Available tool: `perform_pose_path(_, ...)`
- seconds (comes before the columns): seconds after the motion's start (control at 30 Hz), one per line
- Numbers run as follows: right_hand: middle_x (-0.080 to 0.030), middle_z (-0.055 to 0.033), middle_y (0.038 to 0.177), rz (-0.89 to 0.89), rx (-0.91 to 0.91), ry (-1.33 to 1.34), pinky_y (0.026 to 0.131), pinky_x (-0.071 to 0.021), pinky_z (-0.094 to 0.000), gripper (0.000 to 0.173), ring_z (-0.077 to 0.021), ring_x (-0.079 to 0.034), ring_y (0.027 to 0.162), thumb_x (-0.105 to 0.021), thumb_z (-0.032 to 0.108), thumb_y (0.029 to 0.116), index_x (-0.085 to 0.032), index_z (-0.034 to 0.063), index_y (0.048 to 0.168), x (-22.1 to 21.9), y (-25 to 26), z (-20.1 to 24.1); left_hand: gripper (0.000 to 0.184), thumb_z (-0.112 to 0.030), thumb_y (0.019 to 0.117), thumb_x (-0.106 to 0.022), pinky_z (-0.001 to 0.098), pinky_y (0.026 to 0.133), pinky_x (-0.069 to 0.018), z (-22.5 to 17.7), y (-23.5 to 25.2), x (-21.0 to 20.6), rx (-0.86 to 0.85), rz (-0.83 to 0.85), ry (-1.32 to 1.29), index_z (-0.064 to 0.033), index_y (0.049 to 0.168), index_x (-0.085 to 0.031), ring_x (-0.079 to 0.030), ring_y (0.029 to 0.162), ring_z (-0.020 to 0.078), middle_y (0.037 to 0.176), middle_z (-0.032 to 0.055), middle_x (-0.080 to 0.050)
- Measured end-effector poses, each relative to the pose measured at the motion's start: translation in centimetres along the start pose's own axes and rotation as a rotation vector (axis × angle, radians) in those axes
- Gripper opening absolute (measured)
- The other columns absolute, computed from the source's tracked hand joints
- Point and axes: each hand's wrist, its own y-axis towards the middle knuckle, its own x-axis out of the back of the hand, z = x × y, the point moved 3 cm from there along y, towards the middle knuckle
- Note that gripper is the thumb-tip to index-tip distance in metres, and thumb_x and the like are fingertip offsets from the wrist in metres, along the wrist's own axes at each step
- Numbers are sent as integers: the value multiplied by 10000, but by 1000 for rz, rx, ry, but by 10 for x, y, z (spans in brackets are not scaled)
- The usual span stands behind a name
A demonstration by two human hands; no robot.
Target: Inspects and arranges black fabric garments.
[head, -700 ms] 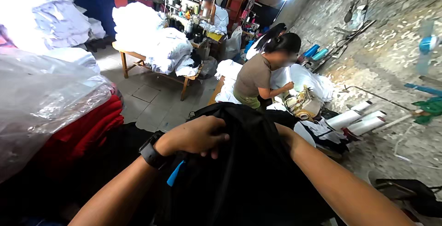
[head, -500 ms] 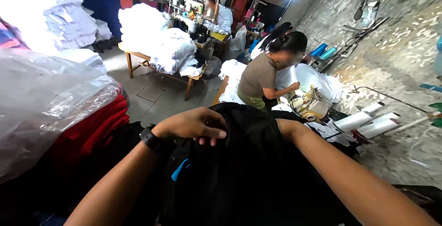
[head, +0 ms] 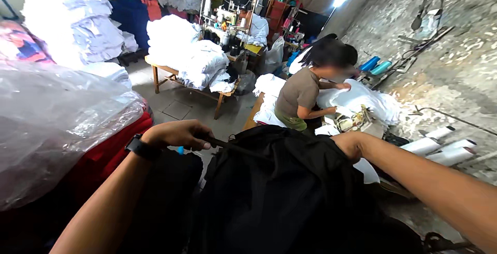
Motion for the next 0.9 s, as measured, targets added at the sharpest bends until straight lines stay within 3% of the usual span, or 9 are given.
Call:
perform_pose_path(0.13,-618,-23,861,3,-59,-28,699,-539,-292,233,-94,-627,781,-590,-101,893,-608,84,1033,10,-10,10,196,-132,984,-638,195,591,-481,7,-19,13,34,-34,40,-89,1164,-701,-574,645,38,802,-23,-657)
perform_pose_path(0.27,-640,-85,929,-34,-98,-273,793,-514,-366,166,-145,-612,853,-566,-69,967,-653,17,1080,19,-30,42,122,-137,1013,-597,174,567,-474,11,-29,17,22,-123,14,-86,967,-699,-579,630,20,763,-37,-664)
perform_pose_path(0.37,-682,-136,939,-125,-48,-259,808,-578,-394,191,-188,-670,834,-485,29,1070,-640,-58,1141,42,-33,53,189,-134,1035,-554,151,583,-475,2,-22,21,-80,-155,81,-89,969,-725,-580,638,-12,797,-51,-692)
perform_pose_path(0.43,-658,-125,856,-288,-19,-332,727,-567,-366,236,-187,-651,741,-475,100,1093,-648,-61,1106,57,-36,63,178,-41,1015,-537,209,610,-493,-20,-14,31,-124,-183,274,-71,1013,-713,-582,655,35,820,-19,-679)
perform_pose_path(0.5,-677,-111,847,-463,-20,-495,748,-563,-388,246,-198,-656,737,-514,156,1087,-695,-11,1074,68,-41,73,241,-3,1017,-532,290,635,-537,-51,-4,39,-119,-185,413,-96,1131,-723,-629,679,100,868,13,-710)
perform_pose_path(0.6,-701,-93,835,-797,181,-655,799,-554,-486,216,-232,-677,787,-569,161,1062,-733,49,978,72,-43,74,293,-31,1012,-577,269,542,-551,-89,11,48,-151,-175,404,-135,1258,-696,-657,602,123,845,35,-743)
perform_pose_path(0.7,-698,-120,867,-1143,379,-569,808,-561,-518,184,-268,-685,823,-589,124,1044,-732,31,975,61,-54,65,117,-101,990,-668,291,540,-560,-116,31,51,-121,-252,424,-69,1094,-627,-679,588,154,781,57,-737)
perform_pose_path(0.77,-702,-136,879,-1315,444,-501,809,-559,-518,177,-279,-690,832,-607,120,1030,-738,16,973,58,-61,58,115,-160,954,-730,285,542,-526,-130,47,50,-190,-326,497,-74,975,-658,-651,581,125,725,31,-717)
perform_pose_path(0.9,-715,-134,930,-1425,534,-467,839,-565,-507,171,-273,-702,884,-627,153,1015,-745,31,991,48,-65,52,131,-236,923,-776,362,611,-525,-156,89,39,-288,-411,584,-113,902,-738,-615,635,119,736,10,-674)
